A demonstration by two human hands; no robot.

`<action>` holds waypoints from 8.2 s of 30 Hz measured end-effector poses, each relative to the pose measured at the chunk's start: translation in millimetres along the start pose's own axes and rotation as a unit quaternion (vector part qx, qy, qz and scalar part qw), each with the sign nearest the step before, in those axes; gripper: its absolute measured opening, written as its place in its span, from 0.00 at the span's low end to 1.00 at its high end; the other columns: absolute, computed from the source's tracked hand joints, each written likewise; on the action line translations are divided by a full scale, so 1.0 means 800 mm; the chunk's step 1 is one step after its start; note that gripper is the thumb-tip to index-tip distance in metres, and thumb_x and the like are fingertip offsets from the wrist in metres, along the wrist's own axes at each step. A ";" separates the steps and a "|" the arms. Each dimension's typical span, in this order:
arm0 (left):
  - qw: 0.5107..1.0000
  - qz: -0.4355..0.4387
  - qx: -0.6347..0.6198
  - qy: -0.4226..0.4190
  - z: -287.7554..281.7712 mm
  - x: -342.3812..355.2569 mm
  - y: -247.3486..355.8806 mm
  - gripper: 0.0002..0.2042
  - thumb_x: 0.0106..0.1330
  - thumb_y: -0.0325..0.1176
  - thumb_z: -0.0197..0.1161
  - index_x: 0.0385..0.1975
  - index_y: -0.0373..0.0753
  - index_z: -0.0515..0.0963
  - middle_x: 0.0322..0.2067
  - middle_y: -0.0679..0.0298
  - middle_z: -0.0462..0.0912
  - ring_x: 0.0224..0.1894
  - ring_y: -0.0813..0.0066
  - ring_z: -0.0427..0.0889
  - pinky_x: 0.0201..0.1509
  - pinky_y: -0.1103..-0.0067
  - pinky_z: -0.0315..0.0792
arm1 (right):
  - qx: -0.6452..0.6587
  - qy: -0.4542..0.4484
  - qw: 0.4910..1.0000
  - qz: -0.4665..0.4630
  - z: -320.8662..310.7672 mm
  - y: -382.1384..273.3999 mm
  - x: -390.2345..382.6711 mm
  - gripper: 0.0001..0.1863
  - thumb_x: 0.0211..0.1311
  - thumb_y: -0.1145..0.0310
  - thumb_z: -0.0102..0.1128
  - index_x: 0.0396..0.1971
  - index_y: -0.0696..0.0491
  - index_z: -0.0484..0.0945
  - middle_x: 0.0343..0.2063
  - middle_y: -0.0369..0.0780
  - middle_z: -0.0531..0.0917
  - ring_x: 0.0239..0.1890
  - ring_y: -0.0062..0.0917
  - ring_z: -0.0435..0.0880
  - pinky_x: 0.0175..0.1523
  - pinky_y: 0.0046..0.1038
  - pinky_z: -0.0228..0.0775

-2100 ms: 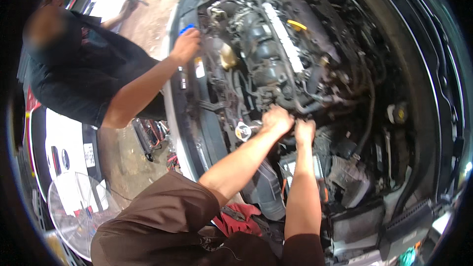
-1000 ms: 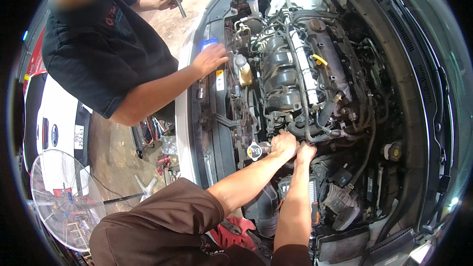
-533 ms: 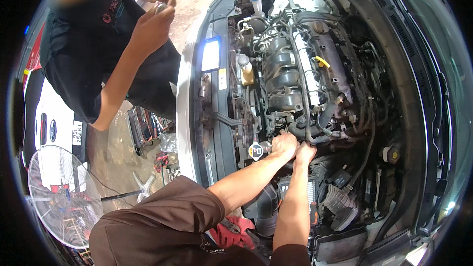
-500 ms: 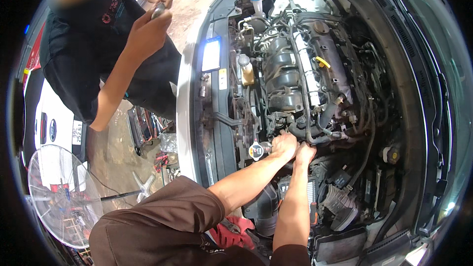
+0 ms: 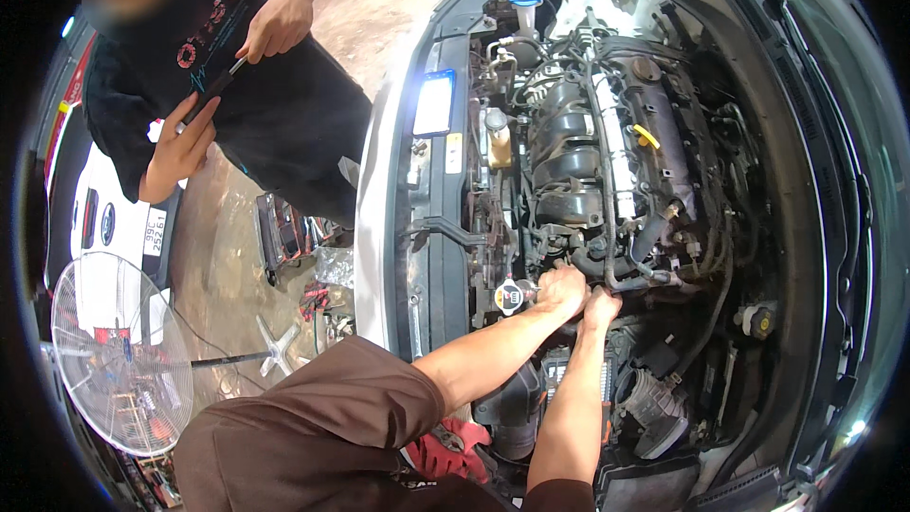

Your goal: The person works on a car engine by removing and replacing components using a wrench and pliers.

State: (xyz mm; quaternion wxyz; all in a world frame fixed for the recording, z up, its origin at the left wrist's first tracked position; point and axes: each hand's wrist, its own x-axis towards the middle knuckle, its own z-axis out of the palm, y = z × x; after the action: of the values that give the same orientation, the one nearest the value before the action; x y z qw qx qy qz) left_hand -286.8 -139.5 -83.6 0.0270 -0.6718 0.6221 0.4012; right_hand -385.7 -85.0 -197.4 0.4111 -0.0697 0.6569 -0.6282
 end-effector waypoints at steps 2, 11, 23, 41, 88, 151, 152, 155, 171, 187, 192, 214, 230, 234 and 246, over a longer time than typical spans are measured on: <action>1.000 0.017 0.006 -0.017 0.006 -0.001 0.015 0.34 0.63 0.40 0.68 0.59 0.17 0.67 0.51 0.36 0.84 0.57 0.43 0.85 0.60 0.60 0.79 | -0.013 0.011 0.999 -0.028 -0.013 0.001 0.018 0.19 0.56 0.80 0.51 0.48 0.66 0.81 0.42 0.41 0.84 0.42 0.30 0.84 0.48 0.35 0.79; 1.000 0.019 -0.012 -0.002 0.023 0.007 0.011 0.29 0.63 0.42 0.67 0.54 0.20 0.76 0.55 0.38 0.80 0.59 0.44 0.83 0.62 0.61 0.78 | -0.057 -0.008 0.998 0.038 -0.008 -0.040 -0.002 0.10 0.61 0.77 0.50 0.38 0.61 0.80 0.34 0.38 0.81 0.32 0.25 0.78 0.36 0.32 0.71; 0.937 0.347 -0.032 -0.016 -0.150 -0.252 -0.037 0.19 0.73 0.40 0.58 0.56 0.34 0.80 0.44 0.44 0.87 0.50 0.46 0.87 0.56 0.59 0.80 | -0.167 0.011 0.979 -0.119 -0.064 -0.195 -0.318 0.28 0.68 0.75 0.51 0.67 0.65 0.68 0.58 0.49 0.81 0.53 0.34 0.83 0.57 0.32 0.77; 0.581 0.515 -0.046 0.629 -0.618 -0.607 -0.288 0.11 0.68 0.18 0.55 0.46 0.27 0.82 0.32 0.57 0.83 0.32 0.69 0.82 0.41 0.75 0.76 | -0.142 0.055 0.978 -0.140 -0.173 -0.134 -0.615 0.22 0.73 0.75 0.51 0.64 0.63 0.70 0.38 0.41 0.83 0.29 0.22 0.86 0.31 0.22 0.75; 0.787 0.453 0.013 0.418 -0.615 -0.561 -0.430 0.15 0.77 0.36 0.59 0.52 0.29 0.79 0.38 0.50 0.87 0.35 0.56 0.88 0.40 0.69 0.81 | -0.263 -0.389 0.876 -0.109 0.314 -0.120 -0.589 0.37 0.66 0.55 0.71 0.66 0.64 0.70 0.42 0.50 0.89 0.39 0.31 0.91 0.45 0.32 0.81; 0.849 -0.173 -0.320 0.383 -0.108 -1.001 -0.589 0.19 0.75 0.45 0.59 0.41 0.31 0.83 0.28 0.44 0.80 0.31 0.53 0.79 0.38 0.64 0.72 | -0.011 -0.656 0.421 -0.626 0.276 -0.085 -1.211 0.11 0.60 0.62 0.71 0.33 0.54 0.84 0.35 0.45 0.86 0.41 0.40 0.87 0.47 0.44 0.79; 0.852 -0.170 -0.313 0.384 -0.107 -0.998 -0.590 0.19 0.75 0.44 0.58 0.41 0.31 0.82 0.28 0.44 0.80 0.31 0.53 0.80 0.38 0.64 0.72 | -0.016 -0.650 0.426 -0.629 0.279 -0.077 -1.211 0.11 0.60 0.62 0.71 0.33 0.54 0.84 0.35 0.45 0.86 0.41 0.40 0.87 0.47 0.44 0.79; 0.879 -0.133 -0.294 0.351 -0.127 -0.977 -0.588 0.18 0.73 0.44 0.61 0.43 0.32 0.84 0.35 0.41 0.85 0.41 0.43 0.85 0.45 0.59 0.75 | -0.034 -0.661 0.377 -0.648 0.309 -0.048 -1.196 0.09 0.56 0.64 0.73 0.24 0.53 0.85 0.31 0.43 0.87 0.32 0.37 0.88 0.41 0.41 0.80; 0.953 0.017 -0.270 0.132 -0.219 -0.825 -0.524 0.23 0.75 0.51 0.61 0.37 0.32 0.82 0.24 0.59 0.81 0.28 0.69 0.78 0.35 0.70 0.72 | -0.002 -0.565 0.823 0.061 0.021 -0.242 -0.783 0.18 0.75 0.65 0.62 0.56 0.62 0.79 0.38 0.42 0.86 0.34 0.24 0.86 0.44 0.27 0.81; 0.919 0.339 -0.082 -0.185 -0.301 -0.577 -0.268 0.23 0.77 0.49 0.60 0.33 0.31 0.82 0.16 0.58 0.76 0.20 0.68 0.75 0.30 0.70 0.71 | 0.306 -0.168 0.937 0.003 -0.070 -0.235 -0.711 0.17 0.74 0.74 0.60 0.56 0.67 0.77 0.51 0.53 0.86 0.54 0.38 0.88 0.60 0.37 0.84; 0.910 0.330 -0.038 -0.247 -0.317 -0.544 -0.246 0.22 0.75 0.48 0.62 0.34 0.29 0.81 0.18 0.52 0.78 0.21 0.57 0.77 0.30 0.68 0.71 | 0.290 -0.096 0.952 -0.035 -0.056 -0.224 -0.704 0.16 0.73 0.73 0.63 0.54 0.69 0.79 0.47 0.52 0.87 0.49 0.36 0.90 0.56 0.36 0.87; 0.652 0.164 -0.482 -0.562 -0.237 -0.607 -0.168 0.26 0.83 0.41 0.49 0.72 0.27 0.65 0.36 0.58 0.80 0.22 0.86 0.68 0.29 0.83 0.75 | 0.278 -0.086 0.955 0.060 -0.284 -0.183 -0.715 0.11 0.68 0.72 0.65 0.44 0.62 0.78 0.34 0.43 0.84 0.35 0.29 0.85 0.42 0.33 0.81; 0.700 0.008 -0.589 -0.403 -0.213 -0.549 -0.204 0.20 0.83 0.44 0.42 0.58 0.40 0.79 0.15 0.79 0.56 0.11 0.87 0.48 0.12 0.85 0.45 | -0.223 -0.328 0.907 0.143 -0.264 -0.235 -0.681 0.24 0.75 0.62 0.65 0.63 0.60 0.77 0.33 0.33 0.84 0.33 0.11 0.78 0.35 0.18 0.70; 0.947 0.117 -0.290 -0.071 -0.211 -0.397 -0.197 0.16 0.78 0.39 0.55 0.54 0.33 0.77 0.21 0.65 0.75 0.17 0.75 0.74 0.20 0.75 0.70 | 0.017 -0.182 0.971 0.152 -0.270 -0.246 -0.646 0.11 0.77 0.65 0.58 0.48 0.56 0.81 0.19 0.25 0.66 0.12 0.08 0.53 0.16 0.18 0.43; 0.890 0.217 0.339 0.213 -0.169 -0.260 -0.218 0.20 0.59 0.28 0.68 0.50 0.29 0.73 0.28 0.50 0.89 0.35 0.48 0.90 0.38 0.60 0.84 | 0.082 -0.028 0.993 -0.081 -0.223 -0.221 -0.482 0.14 0.70 0.73 0.64 0.50 0.65 0.80 0.36 0.41 0.84 0.34 0.25 0.84 0.42 0.27 0.75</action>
State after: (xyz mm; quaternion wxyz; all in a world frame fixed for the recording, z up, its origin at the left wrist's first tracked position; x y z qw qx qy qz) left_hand -49.0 -3.8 46.3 0.0317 -0.5393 0.8415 0.0089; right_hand -321.4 251.2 111.0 0.3811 -0.1067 0.5837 -0.7089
